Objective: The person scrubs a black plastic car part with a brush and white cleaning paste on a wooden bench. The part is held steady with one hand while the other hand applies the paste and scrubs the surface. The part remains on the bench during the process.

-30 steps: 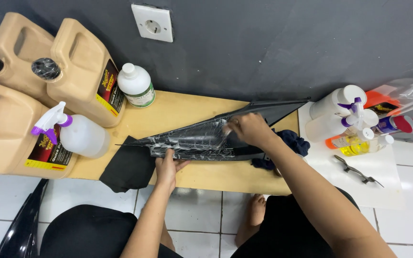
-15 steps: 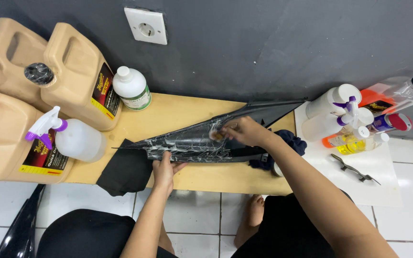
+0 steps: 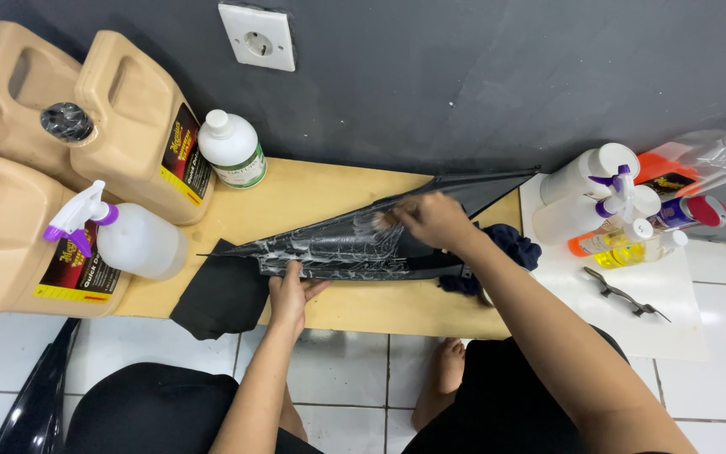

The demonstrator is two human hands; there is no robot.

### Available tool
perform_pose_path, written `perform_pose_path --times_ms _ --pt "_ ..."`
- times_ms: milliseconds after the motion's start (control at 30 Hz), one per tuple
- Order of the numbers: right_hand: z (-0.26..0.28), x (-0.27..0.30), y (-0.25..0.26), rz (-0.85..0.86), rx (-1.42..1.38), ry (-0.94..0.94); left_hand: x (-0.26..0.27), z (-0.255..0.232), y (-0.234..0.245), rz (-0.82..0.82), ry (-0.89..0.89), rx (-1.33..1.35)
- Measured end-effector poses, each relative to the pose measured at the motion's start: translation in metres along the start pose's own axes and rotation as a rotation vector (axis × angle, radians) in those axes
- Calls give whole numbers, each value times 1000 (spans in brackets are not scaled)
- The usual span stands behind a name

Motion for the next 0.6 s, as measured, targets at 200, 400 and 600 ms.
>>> perform_pose_path --times_ms 200,400,600 --pt "-35 -11 -7 -247 383 -1 -2 0 0 6 -4 4" --pt "45 24 -16 197 -433 171 -11 7 3 -4 -5 21" --pt "-34 -1 22 -177 373 38 -3 2 2 -19 5 -3"
Point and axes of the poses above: each hand's wrist, its own x-axis away from the middle knuckle, its own y-axis out of the back of the hand, z = x × y, the point moved 10 cm from there along -x, towards the middle knuckle, and after that the axes turned 15 degrees about x, right-handed, at the moved point
